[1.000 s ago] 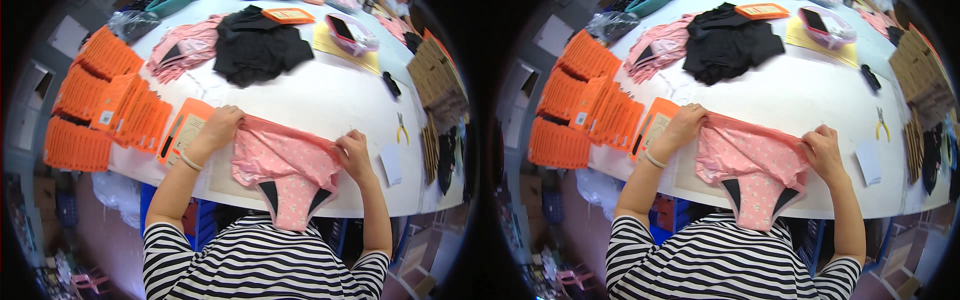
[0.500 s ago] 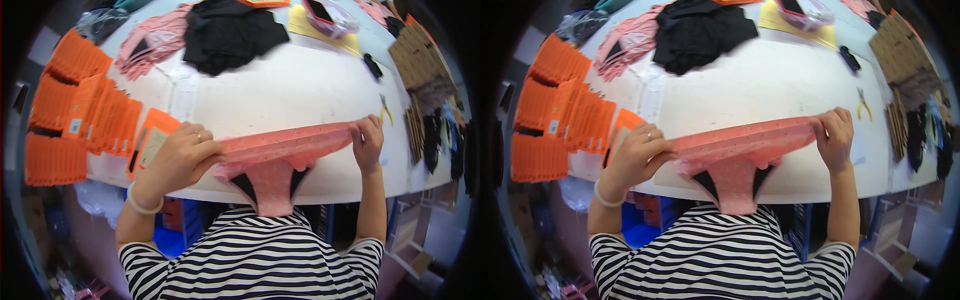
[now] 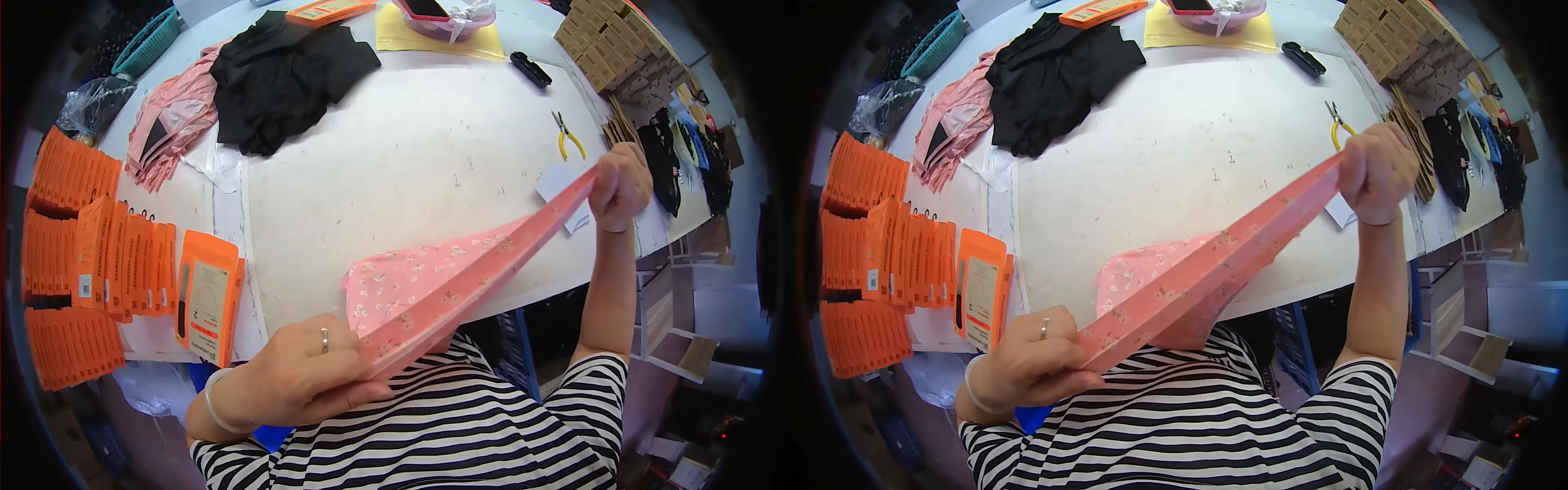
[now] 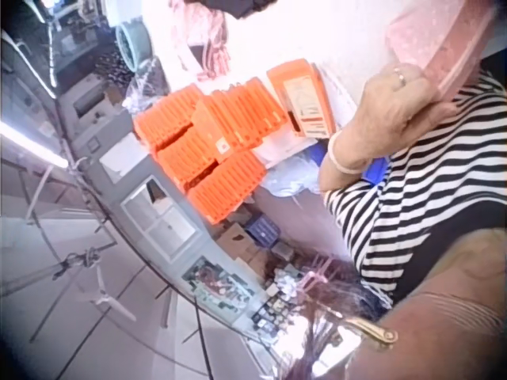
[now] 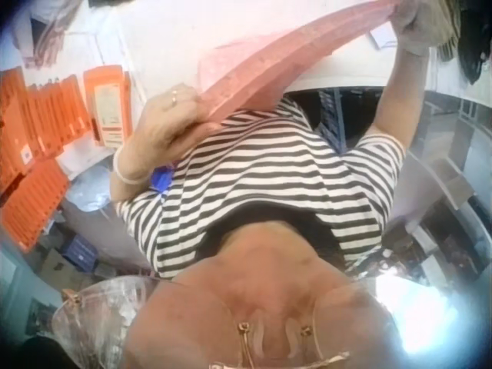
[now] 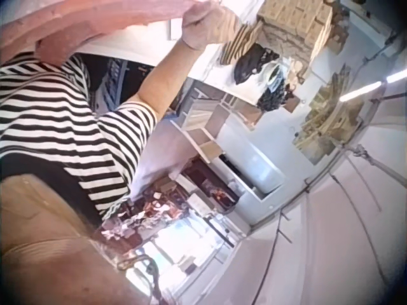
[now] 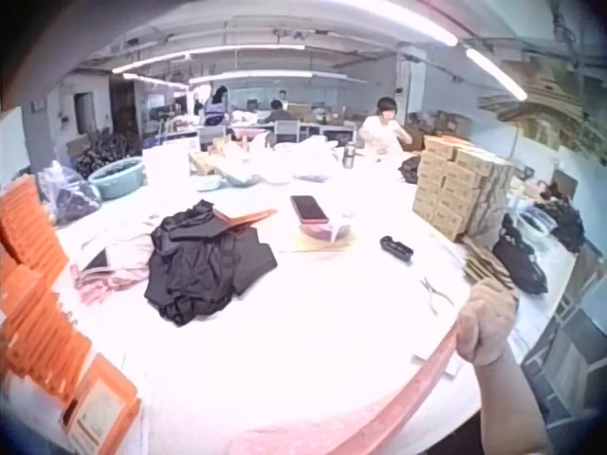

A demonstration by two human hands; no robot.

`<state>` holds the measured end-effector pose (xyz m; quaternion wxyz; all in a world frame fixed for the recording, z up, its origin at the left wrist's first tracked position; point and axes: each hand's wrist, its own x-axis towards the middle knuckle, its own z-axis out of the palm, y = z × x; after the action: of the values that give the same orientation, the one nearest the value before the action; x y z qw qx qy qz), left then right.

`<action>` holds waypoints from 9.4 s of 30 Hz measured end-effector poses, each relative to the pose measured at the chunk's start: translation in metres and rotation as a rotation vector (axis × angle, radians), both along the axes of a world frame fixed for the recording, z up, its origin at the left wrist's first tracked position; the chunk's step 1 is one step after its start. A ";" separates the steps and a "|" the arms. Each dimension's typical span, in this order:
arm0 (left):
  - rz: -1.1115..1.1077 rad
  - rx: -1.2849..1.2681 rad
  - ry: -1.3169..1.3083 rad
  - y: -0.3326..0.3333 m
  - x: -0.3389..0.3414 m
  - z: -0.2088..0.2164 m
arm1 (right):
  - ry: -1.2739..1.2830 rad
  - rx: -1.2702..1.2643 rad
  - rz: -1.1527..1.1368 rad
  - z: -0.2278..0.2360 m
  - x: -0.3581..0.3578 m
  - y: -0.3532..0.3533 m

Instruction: The person folds black and pink patterned underwear on a white table, inserts them into orange packaging, and stacks the packages. The person handles the items one at a time, folding them neatly before placing them into the packaging.

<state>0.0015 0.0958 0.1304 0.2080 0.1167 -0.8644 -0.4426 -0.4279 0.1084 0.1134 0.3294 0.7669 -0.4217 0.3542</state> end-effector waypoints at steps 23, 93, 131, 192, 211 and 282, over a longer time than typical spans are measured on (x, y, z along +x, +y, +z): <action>0.608 -0.134 -0.101 -0.045 -0.038 -0.150 | -0.359 0.638 -0.328 -0.156 0.026 -0.109; 0.561 0.181 0.039 0.041 0.056 -0.141 | -0.350 0.868 -0.580 -0.150 0.045 -0.093; 0.895 -0.527 -0.437 -0.060 0.027 -0.161 | -0.456 0.518 -0.123 -0.140 0.118 -0.015; 0.992 -0.532 -0.444 -0.088 0.043 -0.137 | -0.896 0.906 -0.309 -0.147 0.116 -0.024; 0.928 -0.844 -0.726 -0.039 0.050 -0.164 | -0.112 0.645 -0.387 -0.164 0.106 -0.008; 0.215 -0.428 -0.020 0.025 0.038 0.025 | -0.058 -0.122 -0.366 0.008 -0.121 -0.029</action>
<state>0.0398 0.1206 0.1553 0.2654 0.1658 -0.9232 -0.2232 -0.5486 0.0793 0.1214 0.4219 0.6454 -0.5414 0.3352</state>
